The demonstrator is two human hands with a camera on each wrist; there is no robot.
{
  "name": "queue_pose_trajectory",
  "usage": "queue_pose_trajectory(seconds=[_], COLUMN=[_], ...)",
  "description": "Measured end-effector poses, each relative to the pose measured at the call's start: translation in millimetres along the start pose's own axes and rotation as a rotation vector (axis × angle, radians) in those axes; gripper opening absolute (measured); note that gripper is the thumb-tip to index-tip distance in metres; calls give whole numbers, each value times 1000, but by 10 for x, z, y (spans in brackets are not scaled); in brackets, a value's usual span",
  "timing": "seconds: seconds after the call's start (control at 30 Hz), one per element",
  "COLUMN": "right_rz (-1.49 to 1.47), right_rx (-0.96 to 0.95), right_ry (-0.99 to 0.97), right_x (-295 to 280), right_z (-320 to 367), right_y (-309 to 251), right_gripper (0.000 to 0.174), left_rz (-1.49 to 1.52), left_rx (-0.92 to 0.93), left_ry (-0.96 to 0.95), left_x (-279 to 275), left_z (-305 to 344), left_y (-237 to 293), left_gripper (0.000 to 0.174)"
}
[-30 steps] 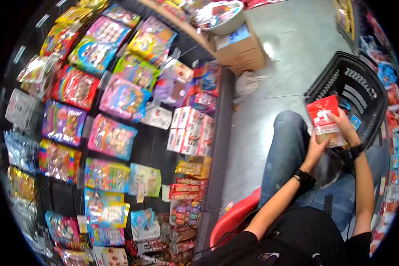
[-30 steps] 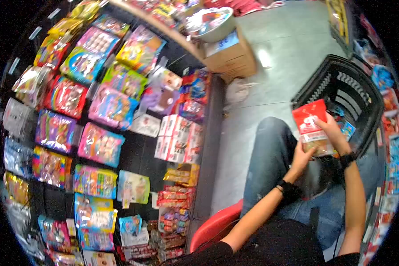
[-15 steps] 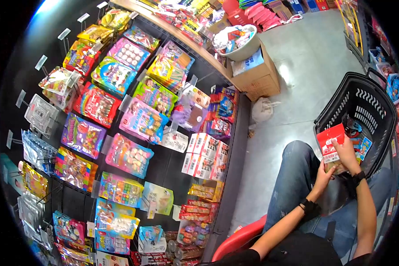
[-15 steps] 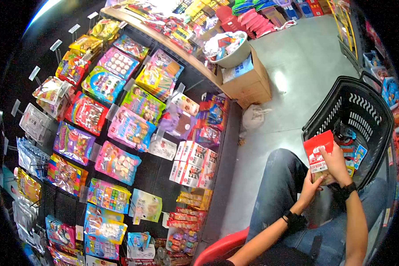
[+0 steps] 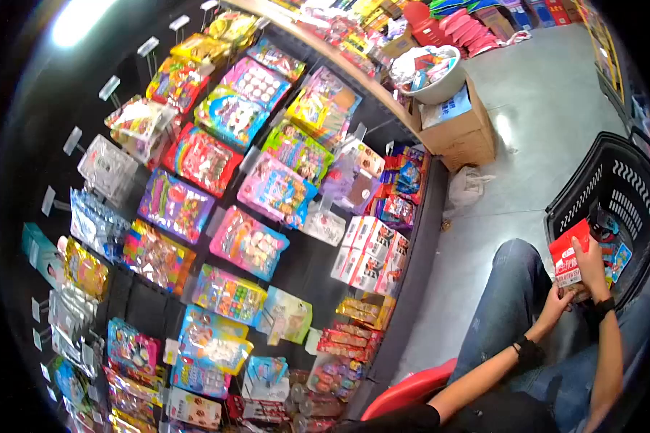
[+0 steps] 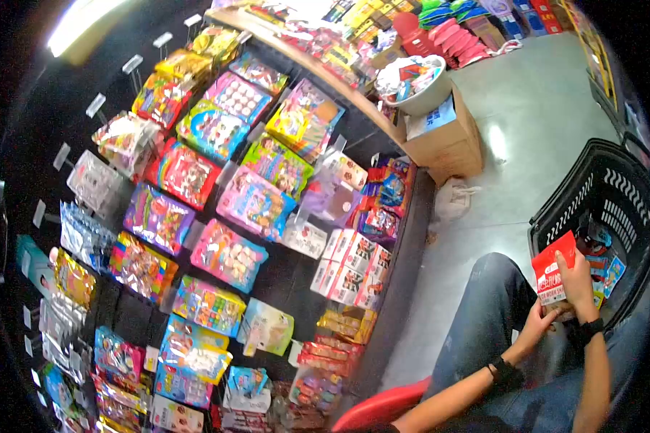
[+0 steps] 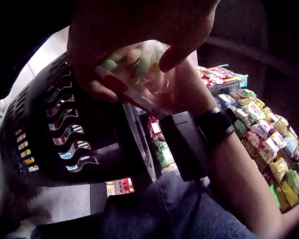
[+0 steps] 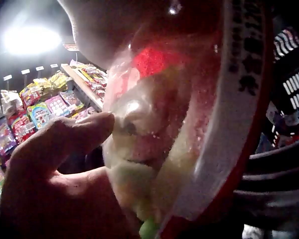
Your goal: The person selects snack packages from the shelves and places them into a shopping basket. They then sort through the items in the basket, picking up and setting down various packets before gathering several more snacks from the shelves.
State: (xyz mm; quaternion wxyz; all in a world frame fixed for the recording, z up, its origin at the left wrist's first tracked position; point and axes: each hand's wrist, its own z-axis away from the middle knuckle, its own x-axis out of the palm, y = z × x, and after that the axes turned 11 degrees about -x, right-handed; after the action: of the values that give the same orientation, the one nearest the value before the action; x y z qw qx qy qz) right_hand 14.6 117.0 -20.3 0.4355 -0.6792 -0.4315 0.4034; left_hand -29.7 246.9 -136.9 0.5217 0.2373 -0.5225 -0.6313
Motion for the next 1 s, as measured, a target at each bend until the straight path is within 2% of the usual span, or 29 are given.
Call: queue_pose_trajectory(seconds=[0.1, 0.13, 0.17, 0.23, 0.3, 0.33, 0.4, 0.43, 0.47, 0.53, 0.57, 0.63, 0.73, 0.83, 0.87, 1.0], right_rz=[-82, -61, 4, -186, -64, -39, -92, -105, -158, -72, -54, 14, 158, 302, 421, 525], right_rx=[0, 53, -112, -3, -8, 62, 15, 10, 55, 11, -30, -56, -100, -160, -160, -168], right_ry=[-127, -171, -231, -280, -325, -347, -338, -335, -301, -310, -301, -290, -263, -269, -259, -260], right_x=[-25, -42, -74, -56, -91, -118, -127, -135, -143, -152, -150, -147, -118, -121, -141, -149], right_z=[4, 5, 48, 77, 26, 16, 22, 22, 62, 44, 56, 78, 77, 68, 67, 61], right_y=[4, 29, -76, -29, 11, 2, 105, 78, 50, -1, 17, -107, -129, -182, 61, 24], right_gripper=[27, 33, 41, 46, 40, 34, 30, 30, 27, 21, 20, 19, 19, 23, 28, 34], left_rz=[73, 67, 131, 147, 123, 162, 250, 139, 146, 157, 150, 142, 193, 200, 210, 224], left_rx=[12, -9, 8, -26, -61, -2, 86, -34, -2, 8, 76, -5, 2, 53, 76, 105], left_ry=[15, 42, 20, 30, -22, -22, -29, -29, -32, -8, 22, -14, 11, -15, -20, -59], left_x=[89, 106, 127, 101, 48, 48, 122, 100, 113, 138, 153, 127, 165, 169, 173, 176], left_z=[63, 118, 222, 191, 133, 100, 68, 187, 157, 171, 124, 184, 219, 247, 233, 182], left_y=[128, 236, 459, 419, 356, 298, 309, 488, 473, 479, 430, 493, 553, 609, 602, 517], left_gripper=[43, 38, 33, 27, 30, 32, 39, 42, 42, 42, 44, 45, 44, 44, 44, 45])
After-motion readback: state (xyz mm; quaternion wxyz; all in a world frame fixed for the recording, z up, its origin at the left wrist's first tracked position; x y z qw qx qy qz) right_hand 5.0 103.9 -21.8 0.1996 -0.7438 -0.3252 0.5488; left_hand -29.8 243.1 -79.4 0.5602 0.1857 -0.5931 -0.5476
